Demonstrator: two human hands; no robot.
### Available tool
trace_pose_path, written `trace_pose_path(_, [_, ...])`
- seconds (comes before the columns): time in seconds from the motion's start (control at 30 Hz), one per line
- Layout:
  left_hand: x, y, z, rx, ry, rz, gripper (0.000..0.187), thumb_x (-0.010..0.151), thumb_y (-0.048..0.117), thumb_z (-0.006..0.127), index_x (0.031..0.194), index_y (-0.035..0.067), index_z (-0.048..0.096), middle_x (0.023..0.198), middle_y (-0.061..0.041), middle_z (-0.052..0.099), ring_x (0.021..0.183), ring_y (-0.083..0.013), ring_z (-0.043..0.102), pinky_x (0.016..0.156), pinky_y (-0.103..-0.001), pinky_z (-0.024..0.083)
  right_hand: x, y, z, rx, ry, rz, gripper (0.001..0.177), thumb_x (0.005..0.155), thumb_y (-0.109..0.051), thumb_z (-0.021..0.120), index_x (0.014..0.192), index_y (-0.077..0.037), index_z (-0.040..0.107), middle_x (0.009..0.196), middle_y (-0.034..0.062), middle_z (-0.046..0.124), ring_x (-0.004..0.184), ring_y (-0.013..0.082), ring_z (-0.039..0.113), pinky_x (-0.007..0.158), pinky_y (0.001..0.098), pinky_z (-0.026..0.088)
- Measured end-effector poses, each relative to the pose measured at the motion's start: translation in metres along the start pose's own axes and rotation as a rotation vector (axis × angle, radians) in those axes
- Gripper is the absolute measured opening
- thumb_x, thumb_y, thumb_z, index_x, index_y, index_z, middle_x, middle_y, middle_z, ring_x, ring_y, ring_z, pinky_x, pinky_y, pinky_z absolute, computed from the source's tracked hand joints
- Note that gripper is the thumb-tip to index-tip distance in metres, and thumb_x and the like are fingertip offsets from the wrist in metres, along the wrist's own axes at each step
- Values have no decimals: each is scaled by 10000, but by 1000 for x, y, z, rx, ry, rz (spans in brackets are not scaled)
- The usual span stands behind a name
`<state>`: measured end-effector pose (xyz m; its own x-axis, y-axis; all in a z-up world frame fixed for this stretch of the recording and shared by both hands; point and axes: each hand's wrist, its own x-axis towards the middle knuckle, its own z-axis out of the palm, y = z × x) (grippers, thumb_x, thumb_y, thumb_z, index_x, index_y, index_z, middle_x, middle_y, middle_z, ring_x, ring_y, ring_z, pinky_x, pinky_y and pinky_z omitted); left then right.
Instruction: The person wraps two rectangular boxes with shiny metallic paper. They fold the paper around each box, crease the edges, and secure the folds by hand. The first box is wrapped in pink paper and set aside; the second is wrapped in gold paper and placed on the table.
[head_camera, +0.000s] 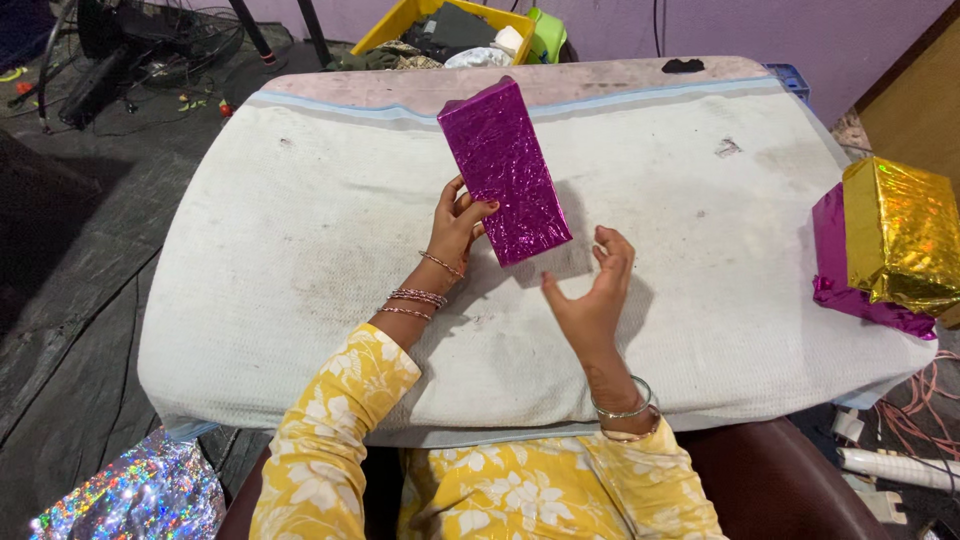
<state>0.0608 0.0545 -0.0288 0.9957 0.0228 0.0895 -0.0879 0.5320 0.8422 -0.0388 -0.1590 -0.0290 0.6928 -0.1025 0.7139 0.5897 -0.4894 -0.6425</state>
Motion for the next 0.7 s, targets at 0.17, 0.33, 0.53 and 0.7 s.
trace_pose_path(0.17, [-2, -6, 0, 49, -118, 64, 764, 825, -28, 733, 1497, 63, 380, 1194, -94, 696, 1054, -181, 710, 955, -344, 602, 5, -24, 6, -301, -111, -95, 1213, 647, -456, 977, 1489, 82, 288, 1429, 260, 358, 1351, 415, 385, 1112, 527, 402])
trace_pose_path(0.33, [-7, -14, 10, 91, -241, 111, 835, 797, -79, 760, 1512, 86, 360, 1231, -98, 664, 1081, -189, 696, 978, -385, 606, 5, -28, 6, -496, -97, -149, 1241, 648, -576, 949, 1459, 121, 320, 1362, 272, 388, 1260, 422, 403, 1053, 583, 380])
trace_pose_path(0.53, [-19, -19, 24, 11, -319, 98, 835, 810, -111, 763, 1516, 75, 358, 1258, -124, 650, 1146, -214, 675, 1029, -391, 583, 3, -27, 5, -614, -1, -120, 1148, 655, -497, 948, 1441, 104, 366, 1359, 254, 409, 1254, 409, 408, 1055, 578, 384])
trace_pose_path(0.7, [-25, -15, 30, -12, -304, 61, 797, 821, -79, 760, 1496, 71, 363, 1348, -132, 601, 1193, -231, 665, 1039, -399, 585, 4, -27, 3, -595, 25, -115, 1169, 639, -480, 950, 1449, 107, 346, 1346, 262, 407, 1249, 421, 403, 1049, 591, 374])
